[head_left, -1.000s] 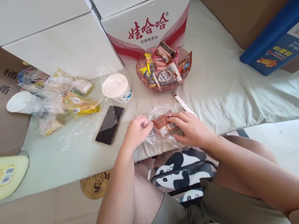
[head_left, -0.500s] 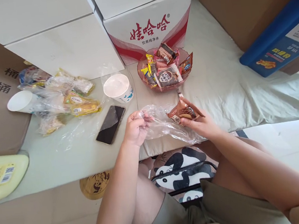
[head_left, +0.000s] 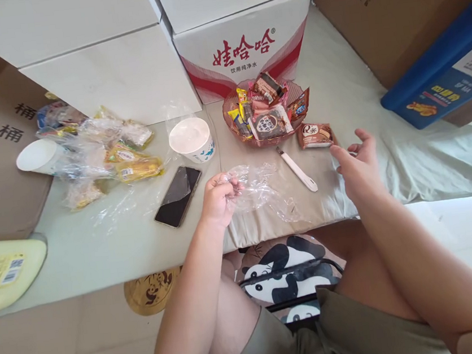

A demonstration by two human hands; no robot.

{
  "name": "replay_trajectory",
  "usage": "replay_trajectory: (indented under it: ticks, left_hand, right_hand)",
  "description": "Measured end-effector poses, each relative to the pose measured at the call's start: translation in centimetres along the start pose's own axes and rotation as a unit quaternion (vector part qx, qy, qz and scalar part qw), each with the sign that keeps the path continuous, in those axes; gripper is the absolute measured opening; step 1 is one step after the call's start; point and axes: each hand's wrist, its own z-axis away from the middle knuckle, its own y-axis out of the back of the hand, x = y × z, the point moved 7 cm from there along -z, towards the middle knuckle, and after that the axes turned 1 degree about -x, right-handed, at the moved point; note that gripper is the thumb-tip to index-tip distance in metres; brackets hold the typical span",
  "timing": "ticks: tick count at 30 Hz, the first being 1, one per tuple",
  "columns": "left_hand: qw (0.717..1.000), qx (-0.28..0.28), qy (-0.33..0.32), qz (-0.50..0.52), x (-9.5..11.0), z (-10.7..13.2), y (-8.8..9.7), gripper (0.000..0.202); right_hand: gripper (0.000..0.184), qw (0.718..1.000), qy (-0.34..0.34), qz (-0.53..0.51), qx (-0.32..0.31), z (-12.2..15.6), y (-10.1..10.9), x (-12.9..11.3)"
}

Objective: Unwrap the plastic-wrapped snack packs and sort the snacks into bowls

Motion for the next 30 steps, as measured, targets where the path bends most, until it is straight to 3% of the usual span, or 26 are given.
replay_trajectory:
  ticks: [3, 8, 13, 20, 23, 27, 30]
  left_hand:
    - [1.0, 0.004, 0.002, 0.008, 0.0, 0.0, 0.0, 0.013]
    - [1.0, -0.002, 0.001, 0.004, -0.1, 0.1, 0.1, 0.014]
    - [1.0, -0.003, 0.004, 0.015, -0.1, 0.2, 0.1, 0.014]
    - [0.999, 0.007, -0.002, 0.031, 0.2, 0.4, -0.1, 0.013]
    - [0.999, 0.008, -0.001, 0.032, 0.2, 0.4, -0.1, 0.011]
    - [0.999, 0.011, -0.006, 0.032, 0.3, 0.5, 0.1, 0.011]
    - [0.999, 0.011, -0.006, 0.034, 0.3, 0.5, 0.2, 0.011]
  right_hand:
    - [0.06, 0.996, -0.04, 0.039, 0.067, 0.6, 0.8, -0.4]
    - [0.061, 0.987, 0.02, 0.157, 0.012, -0.3, -1.0, -3.7]
    - [0.05, 0.972, 0.019, 0.227, -0.059, -0.9, -2.8, -3.6]
    - [0.052, 0.961, 0.097, 0.241, -0.096, -0.9, -3.4, -4.0]
    - [0.055, 0.962, 0.12, 0.233, -0.078, -1.1, -3.2, -4.0]
    - [0.056, 0.961, 0.077, 0.265, -0.018, -1.3, -2.6, -3.2]
    - [0.058, 0.955, 0.068, 0.288, -0.026, -1.2, -3.0, -3.0]
